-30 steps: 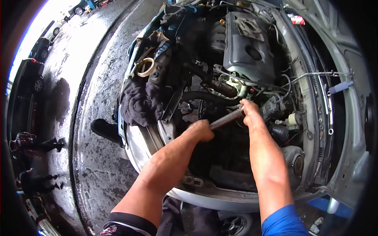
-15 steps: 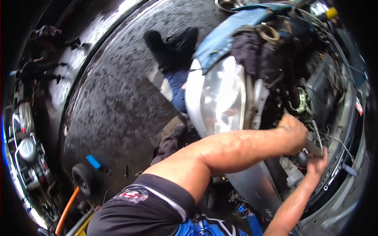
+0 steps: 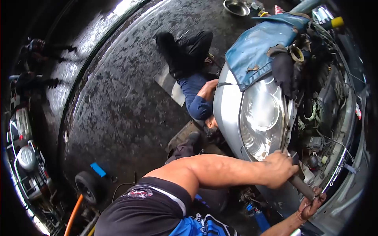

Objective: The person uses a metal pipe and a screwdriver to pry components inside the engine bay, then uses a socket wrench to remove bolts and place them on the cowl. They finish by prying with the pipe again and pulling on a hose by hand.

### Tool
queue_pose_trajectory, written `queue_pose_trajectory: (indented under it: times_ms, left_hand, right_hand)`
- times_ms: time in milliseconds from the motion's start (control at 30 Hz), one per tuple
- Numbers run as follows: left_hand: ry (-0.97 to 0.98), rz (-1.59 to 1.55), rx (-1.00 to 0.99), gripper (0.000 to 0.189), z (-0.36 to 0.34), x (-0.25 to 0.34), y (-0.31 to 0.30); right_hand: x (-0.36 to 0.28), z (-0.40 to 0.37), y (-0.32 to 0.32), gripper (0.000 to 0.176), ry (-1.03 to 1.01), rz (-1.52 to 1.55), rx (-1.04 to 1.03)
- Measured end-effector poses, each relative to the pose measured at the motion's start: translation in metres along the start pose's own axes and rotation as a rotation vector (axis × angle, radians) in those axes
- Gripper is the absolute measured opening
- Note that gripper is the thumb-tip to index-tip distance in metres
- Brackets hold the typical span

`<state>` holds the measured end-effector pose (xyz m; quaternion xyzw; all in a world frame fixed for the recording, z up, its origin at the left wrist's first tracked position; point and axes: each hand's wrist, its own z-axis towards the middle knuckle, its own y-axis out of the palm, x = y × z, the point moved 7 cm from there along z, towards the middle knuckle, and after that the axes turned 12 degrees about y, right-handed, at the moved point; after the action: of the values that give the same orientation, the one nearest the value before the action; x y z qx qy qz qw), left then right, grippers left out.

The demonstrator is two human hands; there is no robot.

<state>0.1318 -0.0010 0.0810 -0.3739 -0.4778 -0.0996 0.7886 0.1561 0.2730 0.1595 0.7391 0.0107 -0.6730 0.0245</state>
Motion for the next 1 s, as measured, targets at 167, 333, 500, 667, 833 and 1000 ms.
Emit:
queue_pose_trajectory:
  times_ms: [167,333,500,667,833,1000]
  left_hand:
    - [0.003,-0.17,-0.088,0.046,-0.062,-0.013,0.014]
    - [0.126,-0.28,-0.147,0.043,-0.087,-0.027,0.043]
    - [0.064,-0.527,-0.259,0.045,-0.124,-0.077,0.091]
    - [0.06,-0.757,-0.265,0.04,-0.17,-0.102,0.111]
    - [0.077,-0.736,-0.341,0.041,-0.252,-0.116,0.146]
    - [0.368,-0.667,-0.588,0.066,-0.31,-0.065,0.196]
  right_hand:
    - [0.001,-0.028,0.072,0.029,-0.109,-0.156,-0.054]
    - [-0.001,-0.031,0.146,0.023,-0.042,-0.165,-0.092]
    - [0.014,-0.044,0.18,0.016,-0.208,-0.578,-0.348]
    - [0.067,-0.109,0.215,0.013,-0.264,-0.546,-0.282]
    - [0.153,-0.218,0.259,0.014,-0.422,-0.502,0.111]
    - [0.239,-0.312,0.283,0.013,-0.101,-0.334,0.506]
